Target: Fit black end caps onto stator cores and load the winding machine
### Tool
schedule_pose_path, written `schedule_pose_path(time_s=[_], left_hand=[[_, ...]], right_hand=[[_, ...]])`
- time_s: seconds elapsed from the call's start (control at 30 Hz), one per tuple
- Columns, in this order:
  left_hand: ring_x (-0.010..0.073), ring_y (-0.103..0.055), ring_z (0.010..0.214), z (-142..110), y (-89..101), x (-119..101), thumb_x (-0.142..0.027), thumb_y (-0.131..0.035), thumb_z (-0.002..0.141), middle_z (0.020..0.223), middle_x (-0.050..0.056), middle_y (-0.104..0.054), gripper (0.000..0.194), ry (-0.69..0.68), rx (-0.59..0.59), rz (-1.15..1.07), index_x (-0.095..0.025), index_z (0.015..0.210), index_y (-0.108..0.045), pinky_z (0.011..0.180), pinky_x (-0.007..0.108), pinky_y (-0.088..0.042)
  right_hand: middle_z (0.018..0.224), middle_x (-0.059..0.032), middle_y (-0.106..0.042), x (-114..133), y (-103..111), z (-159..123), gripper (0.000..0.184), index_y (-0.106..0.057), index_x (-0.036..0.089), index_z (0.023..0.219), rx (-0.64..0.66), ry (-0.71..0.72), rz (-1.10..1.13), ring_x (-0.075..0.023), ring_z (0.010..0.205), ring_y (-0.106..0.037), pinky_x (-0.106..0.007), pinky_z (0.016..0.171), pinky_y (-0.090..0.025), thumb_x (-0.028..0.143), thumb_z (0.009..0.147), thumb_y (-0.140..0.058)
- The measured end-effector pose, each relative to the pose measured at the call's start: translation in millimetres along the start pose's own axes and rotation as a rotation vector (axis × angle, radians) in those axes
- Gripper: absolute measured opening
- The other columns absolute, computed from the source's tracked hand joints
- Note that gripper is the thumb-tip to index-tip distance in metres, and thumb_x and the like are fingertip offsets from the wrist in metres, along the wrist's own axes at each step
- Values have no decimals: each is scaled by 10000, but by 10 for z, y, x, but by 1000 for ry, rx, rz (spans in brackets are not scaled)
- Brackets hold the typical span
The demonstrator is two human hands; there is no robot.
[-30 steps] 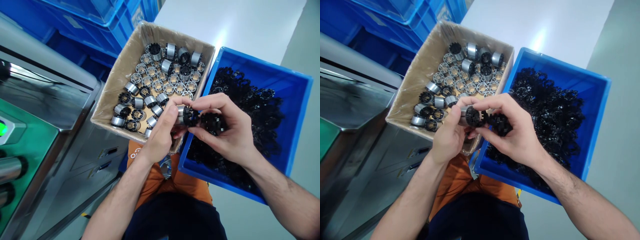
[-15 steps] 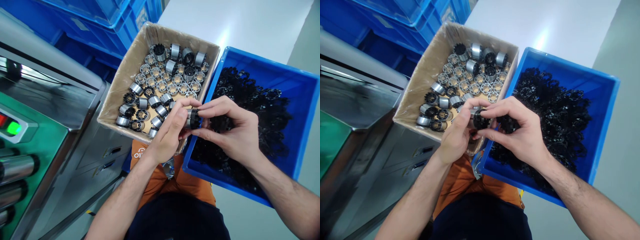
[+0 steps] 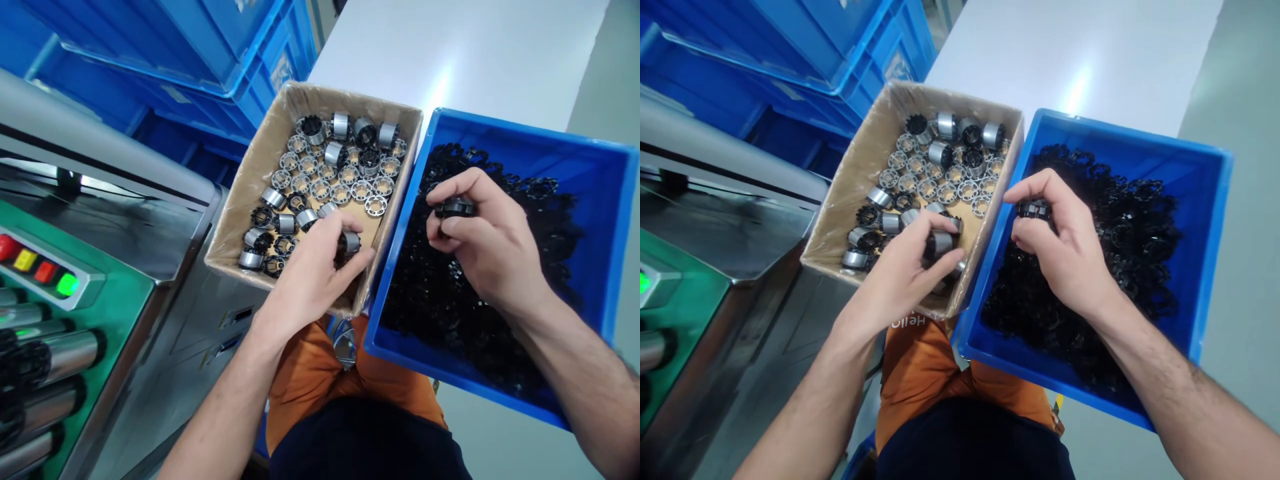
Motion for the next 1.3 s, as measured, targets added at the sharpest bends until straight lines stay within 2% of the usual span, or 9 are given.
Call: schedule_pose_path(time_s=[0.2, 0.37, 0.57, 0.7, 0.9, 1.0, 1.1, 1.2, 1.3], left_hand=[[371, -734, 1169, 636, 29, -49, -407, -804, 1155, 1193, 99, -858, 179, -95, -85, 375, -271, 1244, -879, 1150, 564, -557], [391, -855, 1232, 1197, -189, -183, -255, -796, 1109, 1282, 111, -932, 366, 62, 127, 757, -299, 1457, -900, 1098, 521, -650], [416, -865, 1235, 1191, -144, -323, -168, -746, 1078, 1229, 137, -919, 308, 43, 189, 841, -267, 1278, -958, 1111, 559, -662], [359, -833, 1192, 834, 178, -259, -227, -876, 978, 1326, 126, -834, 252, -96, -83, 294, -259, 1222, -933, 1091, 552, -686], [271, -874, 1158, 334, 97, -114, -275, -815, 929, 1381, 108, -872, 262, 295, -209, -871, -229, 1178, -749, 711, 278, -671], [287, -892, 1025, 236, -132, -147, -543, -818, 1069, 1243, 133, -889, 345, 296, -251, -1001, -215, 1131, -731, 532, 265, -540], [236, -838, 788, 175, -318, -174, -795, -870, 1073, 935, 37, -814, 574, 274, -276, -1004, -256, 1201, -719, 462, 265, -422], [186, -725, 638, 114, -427, -215, -877, -756, 1125, 781, -25, -675, 597, 240, -249, -1047, -295, 1253, -712, 490, 281, -471], [187, -695, 643, 61, -485, -243, -878, -674, 1157, 783, -8, -647, 608, 201, -175, -1094, -271, 1122, -684, 543, 303, -542]], right_hand=[[890, 45, -714, -40, -68, 9, 171, -678, 281, 1193, 11, -147, 104, -99, 567, -623, -214, 420, -401, 188, 1092, -781], [932, 43, -804, 96, -68, 32, 339, -625, 291, 1181, 73, -233, 107, -101, 589, -726, -189, 437, -442, 182, 1015, -900], [927, 20, -796, 226, -108, 20, 164, -802, 240, 1057, 110, -146, 141, -113, 618, -770, -210, 452, -517, 168, 1004, -940], [1003, 0, -850, 294, -145, 2, 121, -911, 247, 1177, 172, -157, 287, -135, 695, -823, -236, 533, -644, 310, 1087, -963], [992, -8, -894, 308, -145, -22, 204, -956, 261, 1099, 223, -133, 347, -109, 598, -739, -232, 471, -599, 358, 984, -1094], [1061, -29, -928, 282, -149, -33, 346, -967, 266, 1111, 220, -102, 280, -171, 789, -857, -256, 604, -693, 340, 857, -1188], [1026, -14, -934, 260, -178, -52, 318, -969, 285, 1217, 252, -124, 310, -191, 831, -904, -249, 610, -699, 322, 944, -1129], [1041, -1, -948, 269, -194, -71, 304, -968, 299, 1282, 221, -107, 263, -166, 742, -880, -248, 572, -688, 274, 998, -1075], [1123, -5, -967, 302, -206, -103, 407, -981, 310, 1284, 152, -19, 124, -198, 900, -925, -342, 858, -811, 187, 920, -1118]])
Point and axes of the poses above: each hand's wrist, its own z-axis towards the middle knuckle, its own y-axis out of the back of the hand, x = y × z, the point moved 3 cm from there along z, towards the middle knuckle
